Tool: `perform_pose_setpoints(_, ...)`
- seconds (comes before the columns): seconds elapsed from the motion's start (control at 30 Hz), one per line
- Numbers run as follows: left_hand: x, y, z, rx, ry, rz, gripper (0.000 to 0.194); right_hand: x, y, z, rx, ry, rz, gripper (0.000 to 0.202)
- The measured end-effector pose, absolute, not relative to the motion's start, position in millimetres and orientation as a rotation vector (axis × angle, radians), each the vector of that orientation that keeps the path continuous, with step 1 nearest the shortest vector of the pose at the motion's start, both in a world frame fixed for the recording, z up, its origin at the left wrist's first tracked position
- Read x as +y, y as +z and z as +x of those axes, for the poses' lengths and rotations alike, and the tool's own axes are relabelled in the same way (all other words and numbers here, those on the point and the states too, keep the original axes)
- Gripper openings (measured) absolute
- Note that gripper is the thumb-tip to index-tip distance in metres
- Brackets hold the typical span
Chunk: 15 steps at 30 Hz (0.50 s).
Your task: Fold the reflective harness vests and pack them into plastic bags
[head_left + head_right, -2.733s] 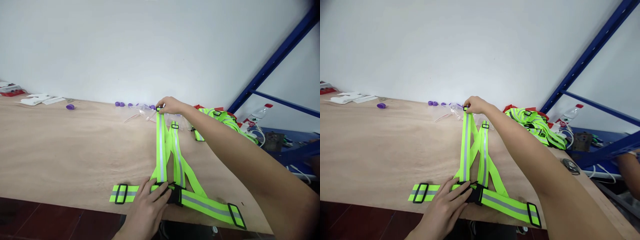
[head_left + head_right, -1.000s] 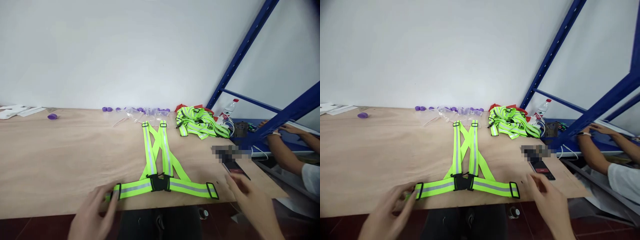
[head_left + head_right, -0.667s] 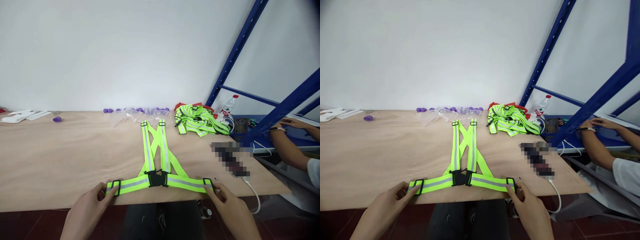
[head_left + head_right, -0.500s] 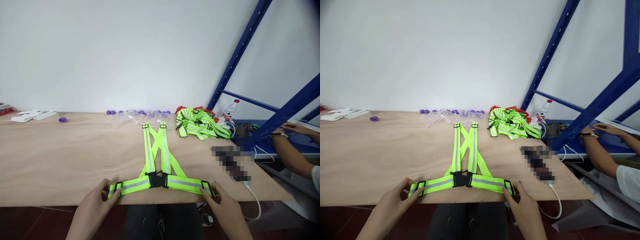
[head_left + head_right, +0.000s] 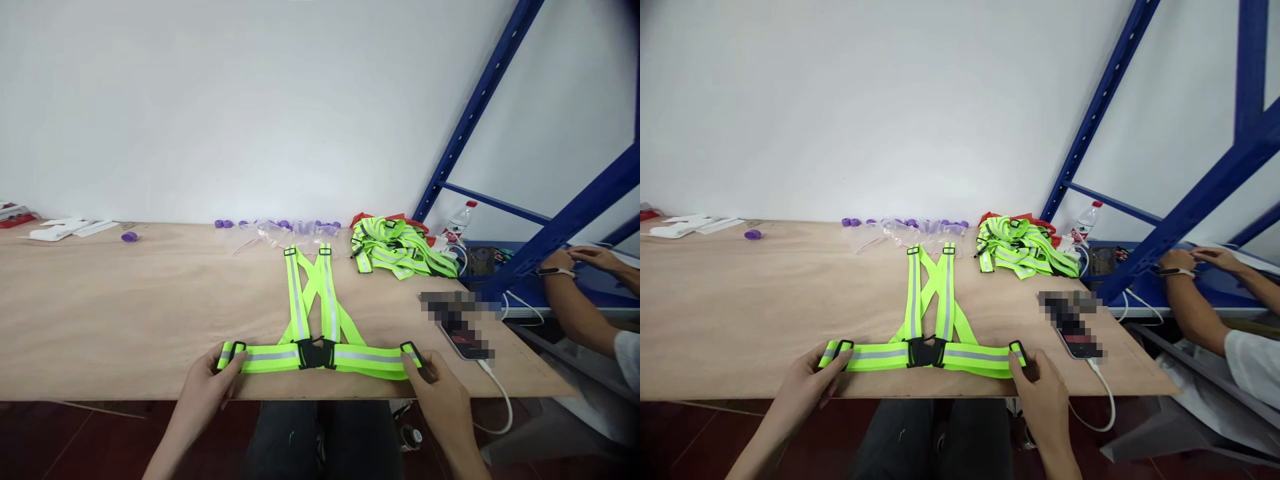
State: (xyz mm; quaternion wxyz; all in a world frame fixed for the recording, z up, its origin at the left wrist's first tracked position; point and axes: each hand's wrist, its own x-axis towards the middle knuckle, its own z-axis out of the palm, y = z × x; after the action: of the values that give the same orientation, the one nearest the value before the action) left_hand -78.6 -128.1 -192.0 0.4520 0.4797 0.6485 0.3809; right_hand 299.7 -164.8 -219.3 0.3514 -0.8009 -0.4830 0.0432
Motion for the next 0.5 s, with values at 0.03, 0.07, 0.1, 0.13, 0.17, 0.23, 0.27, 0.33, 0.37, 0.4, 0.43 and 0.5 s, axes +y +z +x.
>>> perform_pose_setpoints(0.03, -128, -190, -75, 1.608, 0.965, 1.171, 0.052, -164, -219, 295, -1.260, 0.013, -2.051, 0.046)
perform_pose_setpoints(0.07, -128, -189, -72, 1.614, 0.984, 1.162, 0.052, -164, -219, 288, -1.290, -0.106, -2.006, 0.048)
perform_pose_setpoints(0.1, -128, -187, -68, 1.618, 0.995, 1.156, 0.052, -165, -218, 277, -1.343, -0.222, -1.941, 0.049)
perform_pose_setpoints(0.13, -128, -186, -66, 1.618, 1.000, 1.154, 0.052, -166, -218, 262, -1.427, -0.313, -1.859, 0.048)
perform_pose_setpoints(0.17, -128, -185, -63, 1.614, 1.005, 1.153, 0.052, -168, -217, 244, -1.534, -0.350, -1.752, 0.042)
perform_pose_setpoints(0.23, -128, -185, -62, 1.606, 1.014, 1.141, 0.053, -172, -218, 203, -1.797, -0.290, -1.529, 0.039)
perform_pose_setpoints(0.27, -128, -186, -62, 1.600, 1.025, 1.129, 0.053, -173, -219, 184, -1.920, -0.243, -1.434, 0.042)
perform_pose_setpoints(0.33, -127, -188, -65, 1.595, 1.065, 1.102, 0.053, -173, -222, 152, -2.073, -0.135, -1.344, 0.047)
perform_pose_setpoints(0.37, -126, -188, -67, 1.589, 1.090, 1.100, 0.053, -172, -224, 142, -2.114, -0.089, -1.329, 0.047)
perform_pose_setpoints(0.4, -124, -186, -67, 1.578, 1.114, 1.109, 0.052, -170, -226, 136, -2.134, -0.052, -1.330, 0.045)
perform_pose_setpoints(0.43, -122, -182, -66, 1.564, 1.133, 1.133, 0.052, -168, -227, 133, -2.142, -0.027, -1.334, 0.043)
perform_pose_setpoints(0.5, -116, -170, -55, 1.525, 1.150, 1.237, 0.049, -165, -229, 133, -2.142, -0.009, -1.339, 0.039)
